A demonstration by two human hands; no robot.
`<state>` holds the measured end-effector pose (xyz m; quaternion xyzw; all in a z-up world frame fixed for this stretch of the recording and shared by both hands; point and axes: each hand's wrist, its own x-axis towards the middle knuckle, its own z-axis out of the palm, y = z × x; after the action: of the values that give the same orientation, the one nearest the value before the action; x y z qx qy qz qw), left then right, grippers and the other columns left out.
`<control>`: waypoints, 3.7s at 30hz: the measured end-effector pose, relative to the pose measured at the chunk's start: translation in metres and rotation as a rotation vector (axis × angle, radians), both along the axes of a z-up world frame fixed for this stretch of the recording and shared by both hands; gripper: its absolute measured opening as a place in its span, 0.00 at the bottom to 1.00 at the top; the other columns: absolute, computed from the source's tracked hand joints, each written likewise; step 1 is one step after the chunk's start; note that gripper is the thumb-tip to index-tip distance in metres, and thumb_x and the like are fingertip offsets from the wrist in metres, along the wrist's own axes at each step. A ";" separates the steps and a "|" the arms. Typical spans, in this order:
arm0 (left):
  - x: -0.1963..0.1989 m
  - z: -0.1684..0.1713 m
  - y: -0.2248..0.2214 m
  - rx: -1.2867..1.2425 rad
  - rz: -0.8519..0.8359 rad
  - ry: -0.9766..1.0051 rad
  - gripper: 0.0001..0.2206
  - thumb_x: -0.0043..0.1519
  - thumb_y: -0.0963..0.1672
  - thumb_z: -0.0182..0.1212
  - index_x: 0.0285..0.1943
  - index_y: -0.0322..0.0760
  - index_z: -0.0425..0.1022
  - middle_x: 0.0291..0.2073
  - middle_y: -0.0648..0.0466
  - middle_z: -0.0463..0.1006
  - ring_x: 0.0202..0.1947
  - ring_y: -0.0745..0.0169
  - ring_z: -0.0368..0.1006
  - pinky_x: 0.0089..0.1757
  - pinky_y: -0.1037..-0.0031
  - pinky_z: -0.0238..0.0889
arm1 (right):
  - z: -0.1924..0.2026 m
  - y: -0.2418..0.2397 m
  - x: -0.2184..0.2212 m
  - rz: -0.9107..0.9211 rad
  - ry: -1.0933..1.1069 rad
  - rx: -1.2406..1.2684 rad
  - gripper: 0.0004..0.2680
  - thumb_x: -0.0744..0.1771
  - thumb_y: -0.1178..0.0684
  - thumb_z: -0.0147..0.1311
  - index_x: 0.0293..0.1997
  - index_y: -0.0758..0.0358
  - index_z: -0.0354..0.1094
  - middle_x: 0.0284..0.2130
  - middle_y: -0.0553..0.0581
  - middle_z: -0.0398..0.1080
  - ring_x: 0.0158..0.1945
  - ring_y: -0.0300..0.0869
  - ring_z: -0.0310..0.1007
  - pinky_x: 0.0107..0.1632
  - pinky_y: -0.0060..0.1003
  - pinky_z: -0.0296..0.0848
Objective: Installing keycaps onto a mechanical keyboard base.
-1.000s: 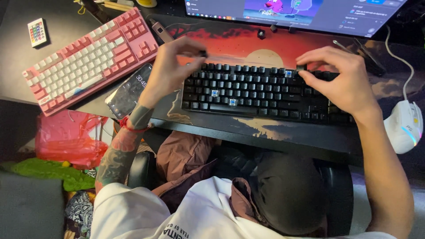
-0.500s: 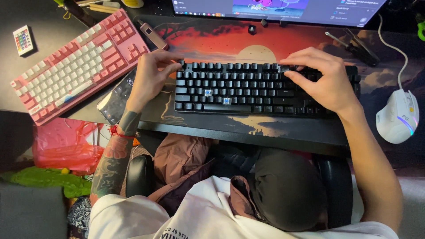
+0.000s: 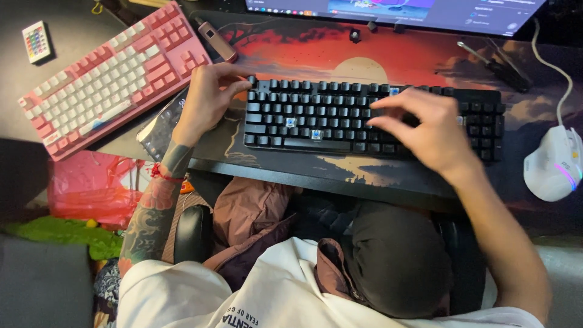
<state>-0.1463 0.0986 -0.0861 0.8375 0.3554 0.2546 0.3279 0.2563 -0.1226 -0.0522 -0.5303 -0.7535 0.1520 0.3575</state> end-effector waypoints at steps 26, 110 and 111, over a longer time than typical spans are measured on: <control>-0.005 -0.006 0.002 -0.206 -0.014 -0.176 0.08 0.76 0.40 0.77 0.62 0.29 0.90 0.48 0.45 0.94 0.45 0.61 0.93 0.50 0.74 0.90 | -0.064 0.065 -0.125 0.152 -0.254 0.425 0.05 0.75 0.61 0.75 0.55 0.69 0.86 0.50 0.60 0.84 0.51 0.52 0.79 0.55 0.46 0.84; 0.302 -0.093 0.091 0.386 -0.289 -0.065 0.08 0.59 0.40 0.83 0.45 0.43 0.92 0.38 0.53 0.91 0.34 0.50 0.84 0.35 0.59 0.76 | 0.009 0.065 0.057 -0.044 -0.426 -0.425 0.11 0.72 0.54 0.72 0.61 0.67 0.87 0.58 0.63 0.86 0.62 0.60 0.83 0.65 0.59 0.75; 0.292 -0.083 0.087 0.150 -0.328 -0.168 0.08 0.61 0.42 0.90 0.40 0.47 0.92 0.37 0.62 0.94 0.34 0.67 0.84 0.40 0.70 0.77 | 0.010 0.067 0.056 -0.029 -0.501 -0.441 0.12 0.73 0.52 0.71 0.62 0.64 0.87 0.62 0.64 0.83 0.65 0.62 0.80 0.67 0.63 0.74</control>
<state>0.1459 0.1859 -0.1686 0.8821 0.1654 0.2925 0.3301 0.3124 -0.0555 -0.0421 -0.6266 -0.7593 0.1712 0.0399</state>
